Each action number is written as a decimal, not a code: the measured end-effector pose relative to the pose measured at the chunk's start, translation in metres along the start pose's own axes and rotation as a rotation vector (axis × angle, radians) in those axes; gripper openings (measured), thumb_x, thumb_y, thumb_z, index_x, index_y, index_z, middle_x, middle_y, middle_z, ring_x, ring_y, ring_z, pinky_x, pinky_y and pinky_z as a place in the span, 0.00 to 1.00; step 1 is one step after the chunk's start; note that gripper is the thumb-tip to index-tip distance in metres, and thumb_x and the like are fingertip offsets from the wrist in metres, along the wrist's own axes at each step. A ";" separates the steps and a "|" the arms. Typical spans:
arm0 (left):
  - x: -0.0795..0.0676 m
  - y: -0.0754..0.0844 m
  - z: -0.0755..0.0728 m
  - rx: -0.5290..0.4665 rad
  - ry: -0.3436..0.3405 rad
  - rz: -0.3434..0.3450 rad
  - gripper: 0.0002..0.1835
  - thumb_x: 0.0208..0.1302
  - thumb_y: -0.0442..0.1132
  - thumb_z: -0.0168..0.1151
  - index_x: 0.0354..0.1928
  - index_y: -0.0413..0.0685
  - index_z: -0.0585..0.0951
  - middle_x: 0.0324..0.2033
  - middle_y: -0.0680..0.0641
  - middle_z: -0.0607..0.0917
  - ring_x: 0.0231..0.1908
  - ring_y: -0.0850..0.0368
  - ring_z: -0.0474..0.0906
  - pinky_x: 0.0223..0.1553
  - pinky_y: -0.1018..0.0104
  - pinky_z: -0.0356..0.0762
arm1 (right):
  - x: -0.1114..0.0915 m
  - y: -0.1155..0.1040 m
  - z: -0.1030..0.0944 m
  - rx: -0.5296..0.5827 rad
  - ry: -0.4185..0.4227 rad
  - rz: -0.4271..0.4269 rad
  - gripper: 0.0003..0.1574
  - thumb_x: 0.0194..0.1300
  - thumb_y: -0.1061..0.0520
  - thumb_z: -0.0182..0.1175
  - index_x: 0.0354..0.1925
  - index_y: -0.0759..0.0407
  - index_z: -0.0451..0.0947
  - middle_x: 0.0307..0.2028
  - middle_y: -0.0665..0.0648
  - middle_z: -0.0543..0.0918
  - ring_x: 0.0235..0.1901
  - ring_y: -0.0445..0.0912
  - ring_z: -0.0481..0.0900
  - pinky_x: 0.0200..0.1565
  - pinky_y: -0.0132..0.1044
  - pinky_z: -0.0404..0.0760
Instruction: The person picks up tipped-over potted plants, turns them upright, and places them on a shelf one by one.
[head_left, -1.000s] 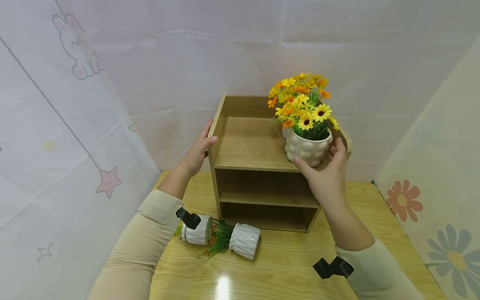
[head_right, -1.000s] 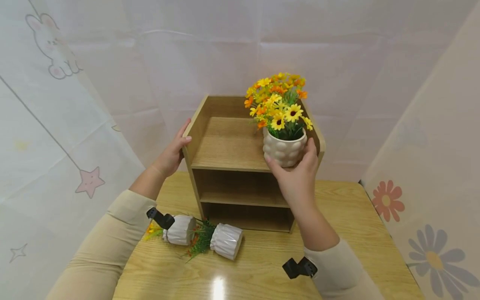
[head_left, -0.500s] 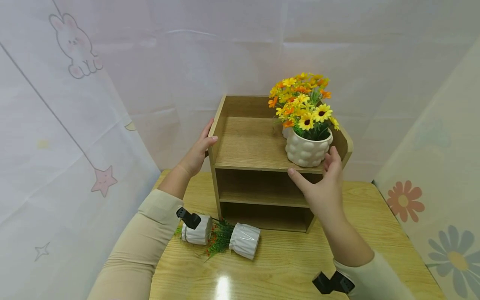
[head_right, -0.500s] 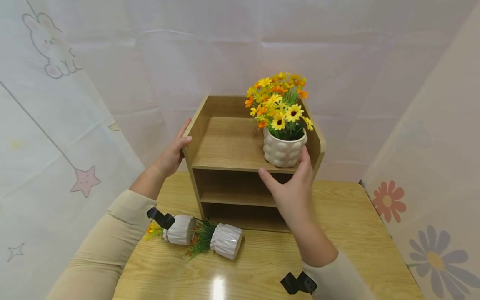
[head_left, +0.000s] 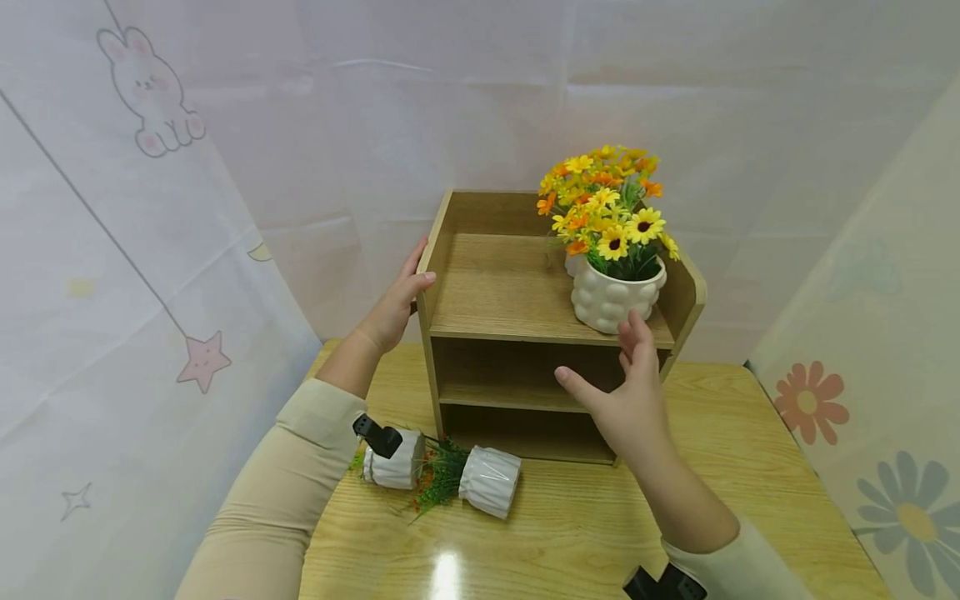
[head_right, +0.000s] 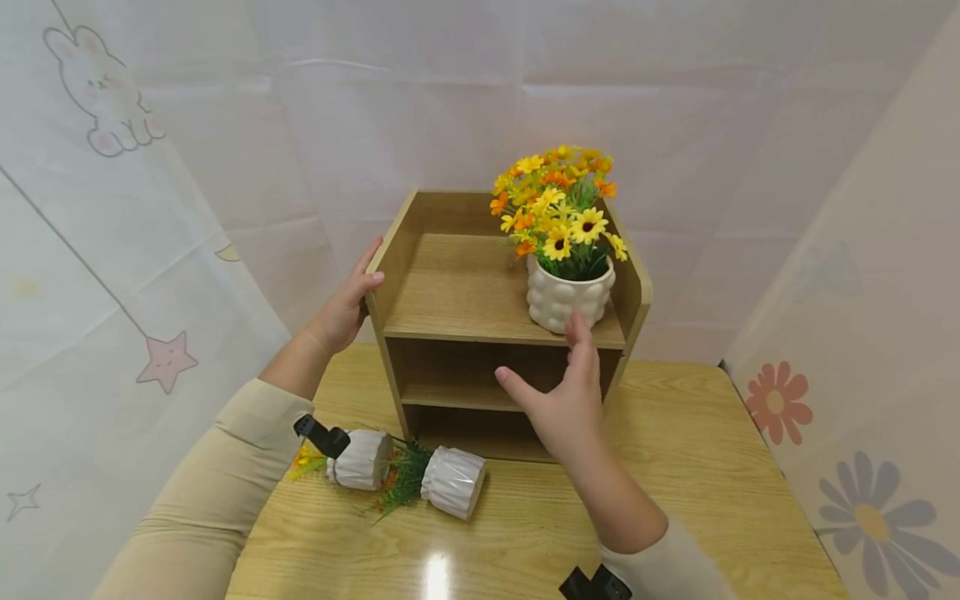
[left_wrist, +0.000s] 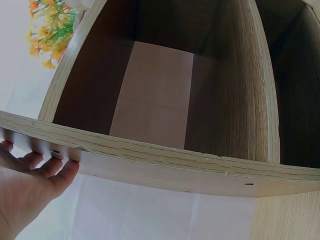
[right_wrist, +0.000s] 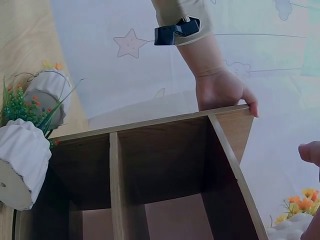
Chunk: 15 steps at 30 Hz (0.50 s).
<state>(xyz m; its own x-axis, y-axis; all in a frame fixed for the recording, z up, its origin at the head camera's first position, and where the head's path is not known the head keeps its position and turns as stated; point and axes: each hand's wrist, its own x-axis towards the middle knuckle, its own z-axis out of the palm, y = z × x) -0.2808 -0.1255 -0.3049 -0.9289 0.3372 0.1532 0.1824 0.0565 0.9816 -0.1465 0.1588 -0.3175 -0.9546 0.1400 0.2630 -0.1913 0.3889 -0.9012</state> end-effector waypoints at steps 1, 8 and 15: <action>0.000 0.000 0.000 0.001 0.000 0.000 0.42 0.65 0.51 0.42 0.78 0.73 0.38 0.78 0.51 0.38 0.74 0.45 0.45 0.72 0.39 0.40 | -0.001 0.001 0.001 0.000 -0.010 -0.004 0.69 0.55 0.53 0.72 0.78 0.54 0.36 0.75 0.61 0.50 0.75 0.54 0.49 0.74 0.51 0.51; 0.001 -0.001 -0.001 0.004 -0.002 0.000 0.42 0.65 0.52 0.42 0.77 0.73 0.38 0.78 0.52 0.38 0.75 0.46 0.44 0.72 0.39 0.40 | -0.004 0.008 0.008 -0.001 -0.088 -0.019 0.67 0.55 0.53 0.72 0.78 0.54 0.38 0.74 0.63 0.52 0.75 0.55 0.49 0.74 0.52 0.51; 0.002 -0.002 -0.001 0.002 -0.005 0.002 0.41 0.65 0.51 0.42 0.77 0.74 0.38 0.78 0.52 0.38 0.75 0.47 0.43 0.72 0.39 0.40 | -0.007 0.017 0.016 0.013 -0.173 -0.037 0.67 0.56 0.54 0.72 0.78 0.55 0.37 0.75 0.63 0.51 0.75 0.59 0.48 0.73 0.56 0.50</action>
<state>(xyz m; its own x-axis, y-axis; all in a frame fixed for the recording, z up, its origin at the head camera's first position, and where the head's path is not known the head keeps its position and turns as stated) -0.2832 -0.1262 -0.3062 -0.9269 0.3420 0.1544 0.1846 0.0574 0.9811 -0.1464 0.1501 -0.3404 -0.9716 -0.0337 0.2342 -0.2292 0.3788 -0.8967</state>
